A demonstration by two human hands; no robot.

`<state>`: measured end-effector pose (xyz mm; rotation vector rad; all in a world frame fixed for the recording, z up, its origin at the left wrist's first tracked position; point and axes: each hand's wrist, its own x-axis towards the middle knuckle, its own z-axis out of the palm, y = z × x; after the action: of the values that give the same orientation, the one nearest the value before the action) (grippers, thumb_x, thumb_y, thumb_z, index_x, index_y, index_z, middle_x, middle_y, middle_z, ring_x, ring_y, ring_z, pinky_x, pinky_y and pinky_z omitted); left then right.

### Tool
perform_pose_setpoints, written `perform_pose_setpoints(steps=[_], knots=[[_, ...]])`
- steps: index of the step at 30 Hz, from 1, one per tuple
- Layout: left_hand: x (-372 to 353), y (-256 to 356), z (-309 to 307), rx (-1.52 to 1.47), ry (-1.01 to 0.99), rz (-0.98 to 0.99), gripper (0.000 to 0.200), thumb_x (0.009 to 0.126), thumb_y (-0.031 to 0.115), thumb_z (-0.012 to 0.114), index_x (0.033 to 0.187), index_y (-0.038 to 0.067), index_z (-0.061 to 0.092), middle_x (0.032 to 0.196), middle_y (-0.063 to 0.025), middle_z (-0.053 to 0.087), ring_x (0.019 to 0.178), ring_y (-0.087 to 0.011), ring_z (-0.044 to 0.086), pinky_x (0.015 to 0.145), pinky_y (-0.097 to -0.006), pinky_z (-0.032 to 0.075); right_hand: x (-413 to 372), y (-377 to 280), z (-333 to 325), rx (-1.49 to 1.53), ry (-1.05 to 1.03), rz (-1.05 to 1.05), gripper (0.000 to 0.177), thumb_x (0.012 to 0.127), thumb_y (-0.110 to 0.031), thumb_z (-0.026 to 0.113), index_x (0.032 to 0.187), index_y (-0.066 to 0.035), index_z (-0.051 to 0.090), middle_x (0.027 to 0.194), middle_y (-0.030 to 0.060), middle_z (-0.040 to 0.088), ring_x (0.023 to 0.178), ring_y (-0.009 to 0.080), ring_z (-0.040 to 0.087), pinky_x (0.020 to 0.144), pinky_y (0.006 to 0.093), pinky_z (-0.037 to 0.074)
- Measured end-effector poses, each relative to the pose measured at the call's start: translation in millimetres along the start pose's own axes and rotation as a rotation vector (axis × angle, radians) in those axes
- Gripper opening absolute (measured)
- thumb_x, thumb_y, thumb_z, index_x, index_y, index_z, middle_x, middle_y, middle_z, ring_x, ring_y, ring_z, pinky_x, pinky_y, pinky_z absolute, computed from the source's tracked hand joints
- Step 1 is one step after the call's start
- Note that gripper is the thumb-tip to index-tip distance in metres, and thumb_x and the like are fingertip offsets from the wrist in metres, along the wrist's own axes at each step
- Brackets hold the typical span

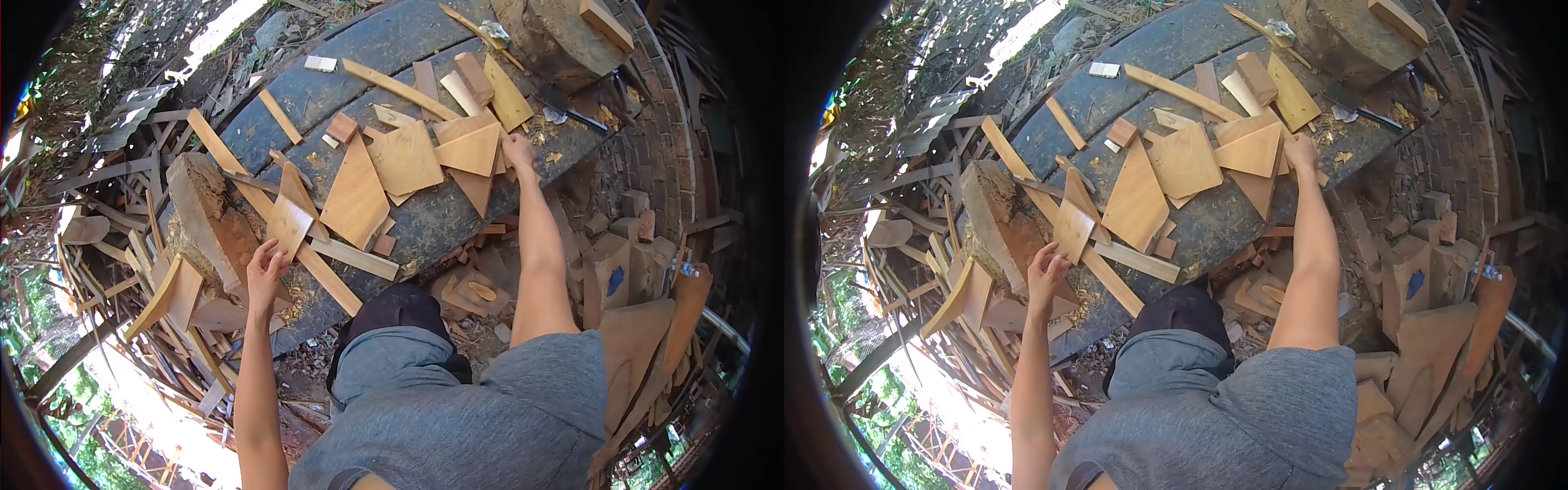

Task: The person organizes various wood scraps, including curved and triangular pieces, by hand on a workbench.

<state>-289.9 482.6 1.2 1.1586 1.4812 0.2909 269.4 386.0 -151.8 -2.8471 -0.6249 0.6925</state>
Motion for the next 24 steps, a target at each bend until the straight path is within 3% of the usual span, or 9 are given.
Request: perform_pose_setpoints(steps=[2,6,9,14,16,17,18,20,24], knots=[[-1,-5,1,-0.009,-0.006,-0.001,0.035,0.094,0.015,0.053,0.126,0.002,0.051,0.106,-0.0101,0.063,0.089,-0.0136,0.061,0.077,-0.0264,0.050,2,4,4,0.081,-0.109,-0.060,0.036,0.085,-0.033,0.055,0.111,-0.010,0.061,0.117,0.0179,0.057,0.112,0.0354,0.052,0.094,0.0402,0.042],[-6,-7,6,-0.033,-0.015,-0.005,0.033,0.093,0.015,0.054,0.124,0.002,0.052,0.105,-0.0087,0.064,0.088,-0.0129,0.061,0.077,-0.0261,0.050,-43,-14,7,0.211,0.108,-0.269,0.029,0.090,-0.030,0.051,0.103,-0.008,0.063,0.101,0.0147,0.059,0.099,0.0354,0.055,0.087,0.0436,0.043],[-8,-7,6,-0.012,-0.048,0.012,0.032,0.093,0.014,0.054,0.123,0.002,0.053,0.104,-0.0082,0.064,0.087,-0.0125,0.061,0.077,-0.0261,0.050,-74,-32,10,0.119,0.707,-0.401,0.026,0.094,-0.028,0.047,0.102,-0.010,0.064,0.102,0.0071,0.060,0.109,0.0253,0.050,0.092,0.0432,0.039],[-11,-7,-4,0.038,-0.042,0.085,0.035,0.093,0.018,0.055,0.123,0.002,0.052,0.104,-0.0096,0.064,0.088,-0.0143,0.062,0.076,-0.0258,0.049,-118,-55,22,0.307,0.761,-0.461,0.036,0.096,-0.033,0.041,0.103,-0.004,0.063,0.106,0.0107,0.061,0.108,0.0283,0.053,0.095,0.0452,0.036],[-13,-5,-6,0.071,-0.051,0.113,0.033,0.093,0.017,0.055,0.122,0.003,0.054,0.104,-0.0093,0.064,0.088,-0.0141,0.062,0.077,-0.0260,0.049,-135,-65,19,0.354,0.544,-0.570,0.036,0.096,-0.034,0.043,0.105,-0.004,0.062,0.100,0.0191,0.062,0.102,0.0352,0.057,0.091,0.0462,0.040],[-13,-6,-5,0.056,-0.021,0.112,0.033,0.093,0.017,0.055,0.122,0.003,0.054,0.104,-0.0093,0.064,0.088,-0.0141,0.062,0.077,-0.0260,0.049,-149,-79,21,0.371,0.696,-0.595,0.036,0.095,-0.035,0.045,0.109,-0.005,0.060,0.091,0.0223,0.064,0.086,0.0393,0.062,0.076,0.0454,0.049],[-13,-8,-2,0.059,-0.034,0.134,0.033,0.092,0.016,0.056,0.122,0.003,0.054,0.102,-0.0093,0.064,0.087,-0.0137,0.062,0.076,-0.0265,0.050,-158,-86,16,0.385,0.678,-0.635,0.036,0.095,-0.035,0.045,0.109,-0.005,0.060,0.091,0.0223,0.064,0.086,0.0393,0.062,0.076,0.0454,0.049],[-19,-12,-7,0.068,-0.014,0.172,0.032,0.090,0.012,0.057,0.120,0.003,0.055,0.099,-0.0094,0.065,0.084,-0.0129,0.062,0.076,-0.0276,0.051,-170,-106,9,-0.026,0.399,-0.536,0.034,0.094,-0.034,0.050,0.111,-0.006,0.059,0.084,0.0201,0.066,0.072,0.0369,0.065,0.060,0.0418,0.051],[-47,14,-4,0.136,0.050,0.278,0.041,0.089,0.017,0.062,0.127,0.005,0.051,0.108,-0.0105,0.063,0.095,-0.0170,0.062,0.083,-0.0309,0.050,-230,-165,-61,0.013,0.423,-1.083,0.024,0.090,-0.024,0.058,0.106,-0.007,0.061,0.068,0.0167,0.063,0.064,0.0334,0.064,0.053,0.0391,0.049]])
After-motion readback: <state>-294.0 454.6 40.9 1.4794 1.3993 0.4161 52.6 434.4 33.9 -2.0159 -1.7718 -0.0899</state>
